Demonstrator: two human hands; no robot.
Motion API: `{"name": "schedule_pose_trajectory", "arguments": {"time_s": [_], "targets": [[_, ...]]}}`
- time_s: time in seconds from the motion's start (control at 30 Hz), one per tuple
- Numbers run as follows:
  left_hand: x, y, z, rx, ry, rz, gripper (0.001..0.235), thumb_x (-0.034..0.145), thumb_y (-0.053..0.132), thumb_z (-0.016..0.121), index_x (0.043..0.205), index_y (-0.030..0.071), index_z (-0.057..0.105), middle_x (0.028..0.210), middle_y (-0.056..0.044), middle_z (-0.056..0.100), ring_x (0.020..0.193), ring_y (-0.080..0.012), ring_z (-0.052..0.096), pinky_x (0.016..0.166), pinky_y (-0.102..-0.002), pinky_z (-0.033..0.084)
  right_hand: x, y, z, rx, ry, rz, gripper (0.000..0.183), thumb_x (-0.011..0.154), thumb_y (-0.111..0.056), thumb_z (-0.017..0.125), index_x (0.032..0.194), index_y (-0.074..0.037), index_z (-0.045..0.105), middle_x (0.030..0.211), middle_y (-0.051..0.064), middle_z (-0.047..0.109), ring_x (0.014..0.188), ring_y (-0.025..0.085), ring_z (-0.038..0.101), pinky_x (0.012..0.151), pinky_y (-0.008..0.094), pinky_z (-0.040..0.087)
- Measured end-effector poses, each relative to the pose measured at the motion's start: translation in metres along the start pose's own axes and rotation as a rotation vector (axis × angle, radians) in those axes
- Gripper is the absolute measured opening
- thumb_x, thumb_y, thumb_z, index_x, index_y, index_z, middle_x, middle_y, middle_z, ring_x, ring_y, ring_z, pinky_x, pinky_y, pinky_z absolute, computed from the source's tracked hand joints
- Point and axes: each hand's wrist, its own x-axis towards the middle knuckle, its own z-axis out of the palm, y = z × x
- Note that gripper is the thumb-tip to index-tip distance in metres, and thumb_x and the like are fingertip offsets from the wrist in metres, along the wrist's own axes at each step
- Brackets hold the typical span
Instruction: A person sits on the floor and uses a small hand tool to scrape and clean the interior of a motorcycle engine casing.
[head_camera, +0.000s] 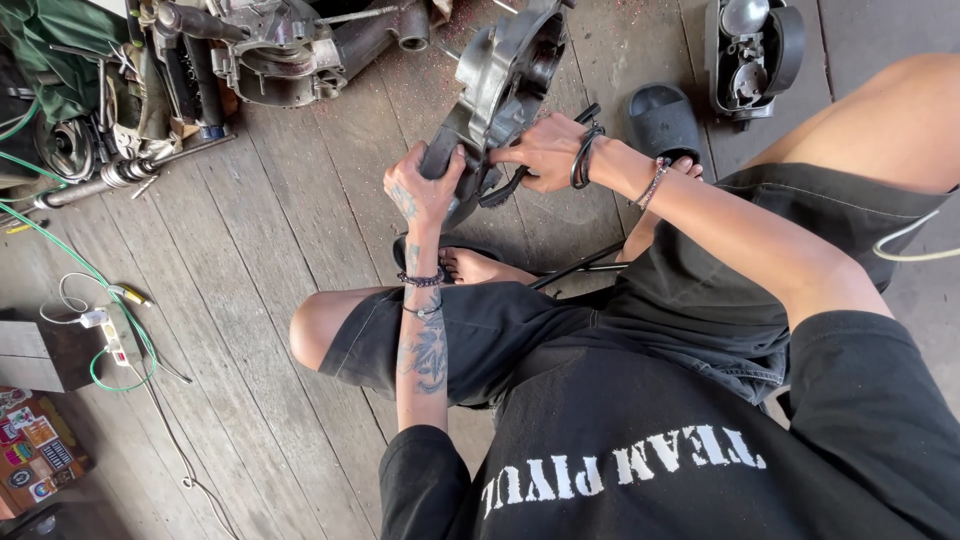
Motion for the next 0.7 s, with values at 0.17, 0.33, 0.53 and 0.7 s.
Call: {"name": "schedule_pose_trajectory", "arguments": {"time_s": [0.17,0.33,0.53,0.7], "targets": [[0.002,-0.002,0.003,-0.031,0.017,-0.005,0.054,0.071,0.05,0.084,0.056,0.015,0.046,0.04,-0.009,0.043,0.039,-0.0277,0.057,0.043,-0.029,0.039,-0.003,-0.008,-0.019,0.066,-0.028,0.068,0.049,0.094,-0.035,0.065,0.139,-0.02,0.054,0.054,0.0,0.054,0.046,0.017,0.048,0.056,0.032,0.044],[0.001,-0.004,0.002,-0.01,0.022,0.007,0.054,0.072,0.05,0.084,0.057,0.014,0.046,0.041,-0.011,0.044,0.04,-0.0291,0.059,0.043,-0.03,0.039,-0.007,-0.015,-0.007,0.044,-0.06,0.026,0.044,0.093,-0.037,0.066,0.135,-0.023,0.059,0.055,-0.002,0.055,0.046,0.015,0.047,0.057,0.029,0.047],[0.002,-0.003,0.002,0.006,0.032,0.019,0.055,0.073,0.051,0.083,0.056,0.015,0.045,0.04,-0.01,0.042,0.039,-0.0288,0.058,0.043,-0.029,0.039,-0.022,-0.037,-0.038,0.17,-0.071,0.155,0.043,0.093,-0.026,0.066,0.133,-0.02,0.054,0.062,0.008,0.068,0.058,0.025,0.067,0.067,0.038,0.056],[0.001,-0.006,0.005,0.01,0.036,0.028,0.053,0.072,0.05,0.083,0.054,0.014,0.048,0.038,-0.007,0.042,0.037,-0.0275,0.057,0.042,-0.029,0.039,-0.036,-0.024,0.011,0.399,0.208,0.212,0.02,0.093,-0.034,0.067,0.107,-0.02,0.069,0.062,0.004,0.068,0.062,0.027,0.071,0.066,0.039,0.057]]}}
